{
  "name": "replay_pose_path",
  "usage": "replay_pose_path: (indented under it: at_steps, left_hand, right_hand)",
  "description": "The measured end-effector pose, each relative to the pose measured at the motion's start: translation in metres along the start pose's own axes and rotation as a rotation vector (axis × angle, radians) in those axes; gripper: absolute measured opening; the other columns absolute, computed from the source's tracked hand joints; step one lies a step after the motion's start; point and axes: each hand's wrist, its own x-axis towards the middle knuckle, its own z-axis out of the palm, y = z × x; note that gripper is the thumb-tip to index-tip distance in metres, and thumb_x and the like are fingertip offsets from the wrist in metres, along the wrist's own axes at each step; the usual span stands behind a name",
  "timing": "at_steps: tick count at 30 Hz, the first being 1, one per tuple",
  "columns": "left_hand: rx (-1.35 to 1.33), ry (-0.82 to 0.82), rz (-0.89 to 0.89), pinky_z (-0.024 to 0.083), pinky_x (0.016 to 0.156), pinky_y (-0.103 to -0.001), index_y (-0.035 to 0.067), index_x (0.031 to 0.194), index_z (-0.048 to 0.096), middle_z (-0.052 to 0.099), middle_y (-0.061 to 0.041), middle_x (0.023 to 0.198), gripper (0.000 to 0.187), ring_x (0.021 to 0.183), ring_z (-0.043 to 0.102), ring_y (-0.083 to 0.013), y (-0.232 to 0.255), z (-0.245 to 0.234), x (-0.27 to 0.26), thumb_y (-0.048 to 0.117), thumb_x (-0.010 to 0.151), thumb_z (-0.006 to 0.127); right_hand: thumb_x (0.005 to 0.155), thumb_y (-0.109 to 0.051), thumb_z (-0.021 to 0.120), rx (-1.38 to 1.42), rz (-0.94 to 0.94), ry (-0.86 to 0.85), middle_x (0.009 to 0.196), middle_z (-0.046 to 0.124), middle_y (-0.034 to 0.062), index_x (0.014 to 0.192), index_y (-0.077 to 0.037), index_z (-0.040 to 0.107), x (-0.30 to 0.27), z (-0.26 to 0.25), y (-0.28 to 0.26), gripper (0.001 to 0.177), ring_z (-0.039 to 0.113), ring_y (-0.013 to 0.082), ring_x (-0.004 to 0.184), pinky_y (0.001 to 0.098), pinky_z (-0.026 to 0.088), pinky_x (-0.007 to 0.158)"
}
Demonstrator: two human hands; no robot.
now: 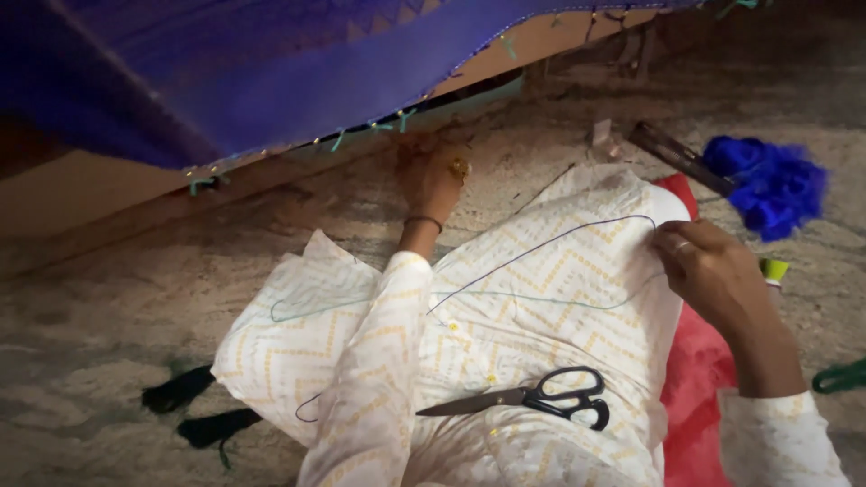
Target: The recorder is sewing small decorative metal or plastic tassels onto the edge of a blue fabric garment, then preparing green yarn for further decoration.
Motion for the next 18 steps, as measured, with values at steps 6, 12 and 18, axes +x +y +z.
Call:
replay_pose_path:
  at_steps: [6,12,18]
  left_hand:
    - [-0.259,0.044,-0.107,0.048,0.095,-0.046,0.013,0.09,0.08,0.076,-0.014,0.102,0.014,0.103,0.065,-0.036,0.017,-0.063,-0.021,0.01,0.076,0.077]
    - [-1.47,-0.181,-0.366,0.054,0.091,-0.03,0.002,0.106,0.075,0.075,-0.008,0.107,0.011,0.099,0.067,-0.0169,0.047,-0.14,-0.043,0.008,0.097,0.073]
    - [-1.948,-0.217,-0.312,0.055,0.096,-0.033,0.0,0.111,0.072,0.074,-0.008,0.111,0.012,0.101,0.068,-0.0164,0.051,-0.215,-0.057,0.009,0.104,0.067]
  right_hand:
    - [0.087,-0.006,0.075,0.189,0.231,0.063,0.09,0.074,0.0122,0.101,-0.004,0.074,0.01,-0.007,-0.018,0.014,0.072,0.0239,0.071,0.0342,0.056,0.067]
    - [0.099,0.001,0.074,0.913,0.291,0.309,0.1,0.076,0.0094,0.108,0.001,0.074,0.044,-0.006,-0.102,0.009,0.072,0.012,0.089,0.0244,0.058,0.082]
    - [0.092,0.007,0.075,1.446,0.186,0.243,0.101,0.077,0.0117,0.096,0.005,0.073,0.094,-0.019,-0.232,0.005,0.073,0.0133,0.092,0.0248,0.059,0.085]
